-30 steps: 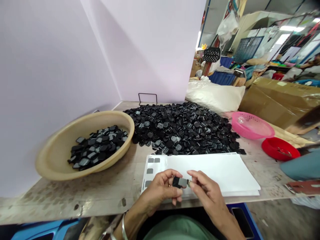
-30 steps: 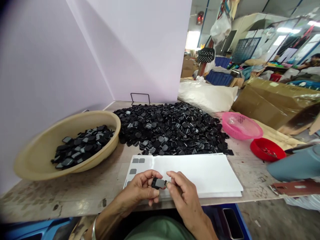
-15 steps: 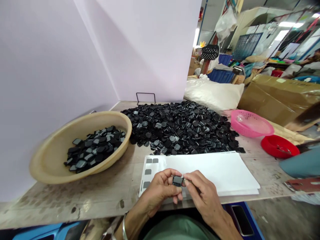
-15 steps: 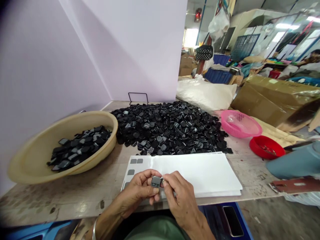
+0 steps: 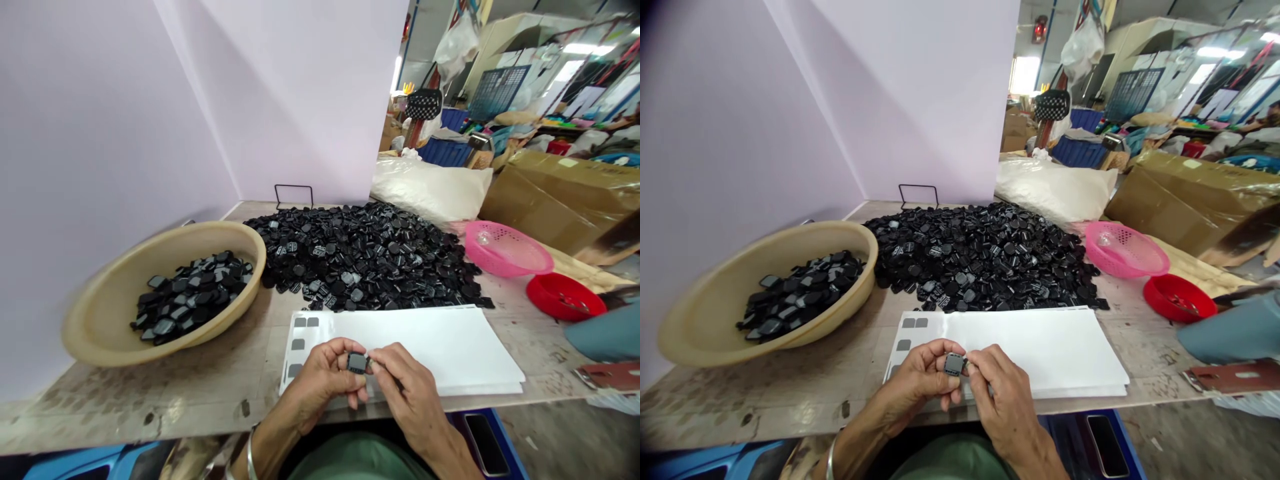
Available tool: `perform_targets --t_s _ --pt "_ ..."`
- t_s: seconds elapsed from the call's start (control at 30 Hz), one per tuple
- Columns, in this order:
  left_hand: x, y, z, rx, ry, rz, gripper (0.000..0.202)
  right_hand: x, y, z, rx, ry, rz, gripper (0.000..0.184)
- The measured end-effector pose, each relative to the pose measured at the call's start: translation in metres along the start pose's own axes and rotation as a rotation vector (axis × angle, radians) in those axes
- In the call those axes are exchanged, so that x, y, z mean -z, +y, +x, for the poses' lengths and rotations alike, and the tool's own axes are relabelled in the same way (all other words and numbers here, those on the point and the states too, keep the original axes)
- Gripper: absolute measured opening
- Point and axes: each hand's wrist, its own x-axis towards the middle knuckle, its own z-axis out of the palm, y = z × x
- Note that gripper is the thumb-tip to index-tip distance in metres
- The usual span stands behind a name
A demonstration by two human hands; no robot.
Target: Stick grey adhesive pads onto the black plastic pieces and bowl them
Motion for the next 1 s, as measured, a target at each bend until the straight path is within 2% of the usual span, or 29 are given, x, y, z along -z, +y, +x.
perform_targets --t_s 0.67,0.87,1.0 --pt "0.0028 -0.0013 -0.001 0.003 0.025 0.012 0.04 -0.0032 0.0004 0.0 -0.007 -0.032 -0.004 0.021" --pt "0.0051 0.0001 -0.0006 -0.003 0.025 0.011 0.039 -0.0033 0.0012 0.0007 0.015 0.035 0.052 0.022" --pt "0.0046 0.0005 -0.0011 0.002 0.032 0.01 0.039 -0.0045 0.0006 0.0009 0.028 0.031 0.028 0.02"
